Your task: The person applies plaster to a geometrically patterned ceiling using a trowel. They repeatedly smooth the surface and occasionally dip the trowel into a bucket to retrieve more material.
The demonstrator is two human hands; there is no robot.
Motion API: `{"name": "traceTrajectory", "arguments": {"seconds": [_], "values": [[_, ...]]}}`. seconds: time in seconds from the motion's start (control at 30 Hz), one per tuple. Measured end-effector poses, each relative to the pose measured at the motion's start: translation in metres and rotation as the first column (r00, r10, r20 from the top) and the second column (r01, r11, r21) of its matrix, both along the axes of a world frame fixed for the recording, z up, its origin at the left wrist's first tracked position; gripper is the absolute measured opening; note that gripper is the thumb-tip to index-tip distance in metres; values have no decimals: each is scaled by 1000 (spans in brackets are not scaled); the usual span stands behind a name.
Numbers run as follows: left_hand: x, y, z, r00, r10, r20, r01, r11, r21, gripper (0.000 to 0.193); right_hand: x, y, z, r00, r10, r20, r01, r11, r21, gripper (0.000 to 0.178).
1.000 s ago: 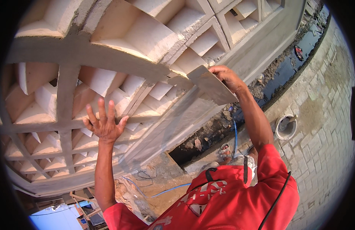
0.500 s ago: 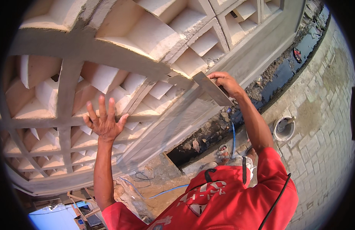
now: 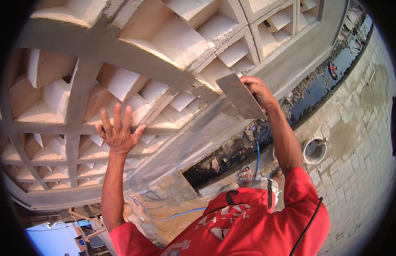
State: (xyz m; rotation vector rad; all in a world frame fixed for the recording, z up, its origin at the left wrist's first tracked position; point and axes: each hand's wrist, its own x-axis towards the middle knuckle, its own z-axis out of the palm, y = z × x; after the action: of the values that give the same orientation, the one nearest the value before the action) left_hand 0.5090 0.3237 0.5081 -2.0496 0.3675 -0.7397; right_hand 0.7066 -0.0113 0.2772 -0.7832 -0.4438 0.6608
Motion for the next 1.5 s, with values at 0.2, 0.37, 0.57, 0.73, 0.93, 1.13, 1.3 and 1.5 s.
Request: {"name": "traceTrajectory", "arguments": {"seconds": [0.2,0.37,0.57,0.73,0.93,1.13,1.3,1.5], "values": [[2,0,-2,1000,7,21,-6,1000,-23,63,-32,-4,-32,984,-160,-81,149,981,-127,42],[-1,0,-1,1000,14,20,-13,1000,-22,62,-69,19,-49,945,-264,-194,258,965,-55,45],[0,3,-3,1000,9,16,-9,999,-34,64,-123,61,-38,874,-362,-324,407,910,81,51],[-2,4,-1,1000,19,6,-18,999,-35,66,-136,89,-28,798,-501,-334,551,832,69,50],[1,-1,2,1000,-19,-9,19,999,-45,65,-131,116,-21,709,-581,-399,666,738,109,50],[-1,-1,1,999,-34,-1,34,997,-63,67,-129,137,-21,670,-641,-375,715,693,93,52],[1,0,-1,999,-48,8,48,996,-74,69,-131,131,-8,694,-686,-217,708,706,34,51],[-2,4,-2,999,-47,20,49,995,-82,70,-150,100,43,800,-476,-365,580,769,269,42]]}}
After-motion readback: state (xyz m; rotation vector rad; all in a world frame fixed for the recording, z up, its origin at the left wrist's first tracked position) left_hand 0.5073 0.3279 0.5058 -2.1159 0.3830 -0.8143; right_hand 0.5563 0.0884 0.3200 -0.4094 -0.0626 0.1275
